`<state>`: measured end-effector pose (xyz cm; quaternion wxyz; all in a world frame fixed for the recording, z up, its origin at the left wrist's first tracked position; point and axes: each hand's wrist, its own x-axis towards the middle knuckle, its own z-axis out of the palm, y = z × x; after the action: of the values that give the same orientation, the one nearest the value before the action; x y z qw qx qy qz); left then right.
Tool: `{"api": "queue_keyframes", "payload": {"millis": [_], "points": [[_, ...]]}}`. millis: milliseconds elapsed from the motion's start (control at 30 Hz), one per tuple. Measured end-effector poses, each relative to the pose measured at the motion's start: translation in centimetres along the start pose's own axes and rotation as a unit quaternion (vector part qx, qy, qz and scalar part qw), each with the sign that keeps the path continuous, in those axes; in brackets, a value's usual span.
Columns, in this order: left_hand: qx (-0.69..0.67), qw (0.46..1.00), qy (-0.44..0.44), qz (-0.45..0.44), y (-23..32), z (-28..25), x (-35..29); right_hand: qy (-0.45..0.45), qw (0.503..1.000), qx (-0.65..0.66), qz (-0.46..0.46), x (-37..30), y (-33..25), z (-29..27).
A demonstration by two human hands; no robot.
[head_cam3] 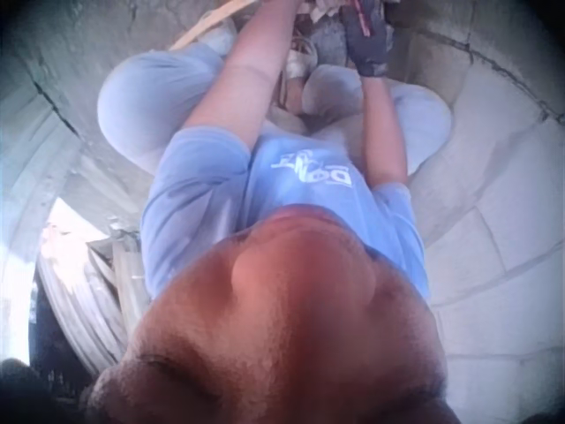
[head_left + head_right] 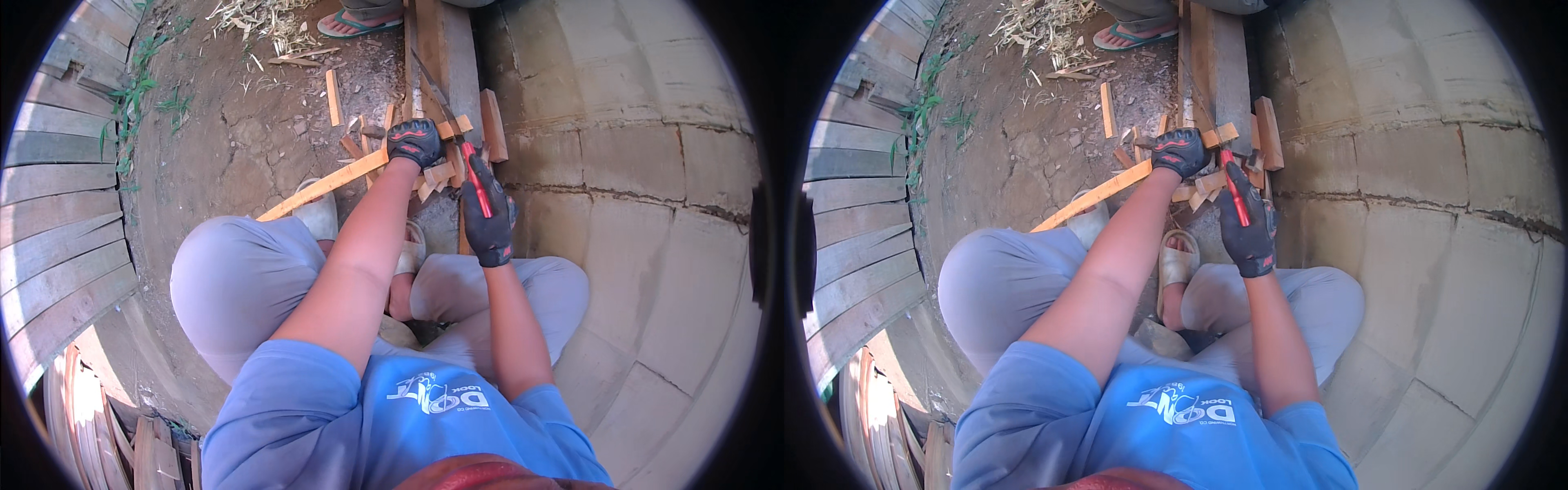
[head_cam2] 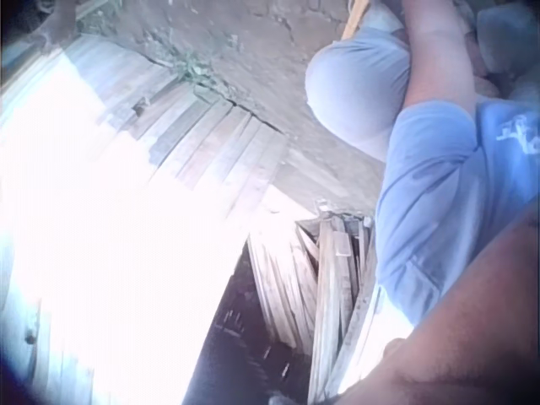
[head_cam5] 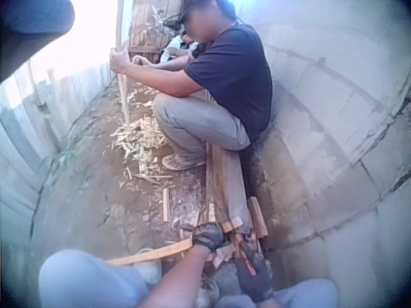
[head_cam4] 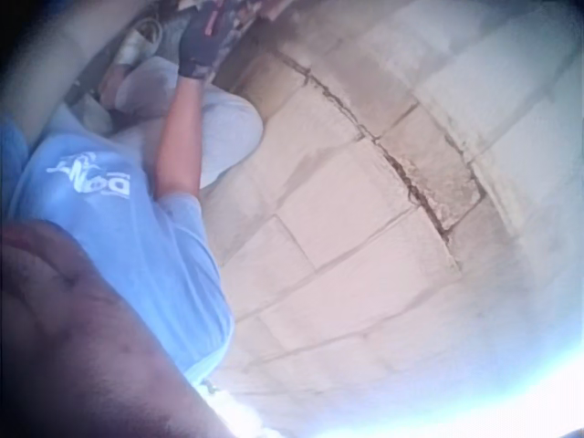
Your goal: The person sits on the ground and uses a hand saw to cut a small wooden stick into smaller pieces. They hold the wood with one hand and saw with the other, creating a pile of cut wood scraps.
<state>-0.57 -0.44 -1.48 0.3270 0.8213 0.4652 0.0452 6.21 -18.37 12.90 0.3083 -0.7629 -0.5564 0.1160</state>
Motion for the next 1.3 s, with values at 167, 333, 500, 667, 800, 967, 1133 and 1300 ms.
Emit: {"api": "queue_keyframes", "payload": {"millis": [167,333,500,667,800,967,1133,1300], "points": [[-0.017,1.000,-0.006,0.005,0.2,0.4,0.1,-0.037,0.993,0.058,0.090,0.2,0.1,-2.0],[-0.020,0.999,-0.029,-0.001,-0.3,0.2,1.2,-0.012,0.999,-0.020,0.023,-4.8,-1.8,-5.6],[-0.036,0.999,-0.021,-0.023,-0.5,-0.6,0.1,-0.084,0.960,0.007,0.267,-12.4,-8.7,-14.6],[-0.036,0.999,0.012,-0.015,-0.2,0.3,0.5,-0.078,0.979,-0.032,0.184,-11.7,-8.9,-14.3],[-0.030,0.999,-0.002,-0.017,-0.2,0.1,0.2,-0.058,0.995,-0.040,0.068,-1.1,-2.1,-4.2],[-0.025,1.000,-0.013,0.001,-0.2,0.3,0.4,-0.002,1.000,0.007,0.022,0.7,0.4,0.4],[-0.015,0.999,-0.042,0.002,0.3,-0.6,0.5,-0.025,0.996,0.018,0.087,-0.5,-0.4,-1.2],[-0.019,0.999,-0.035,-0.017,0.0,-0.1,0.2,-0.066,0.991,-0.083,0.077,-10.7,-5.1,-9.0]]}}
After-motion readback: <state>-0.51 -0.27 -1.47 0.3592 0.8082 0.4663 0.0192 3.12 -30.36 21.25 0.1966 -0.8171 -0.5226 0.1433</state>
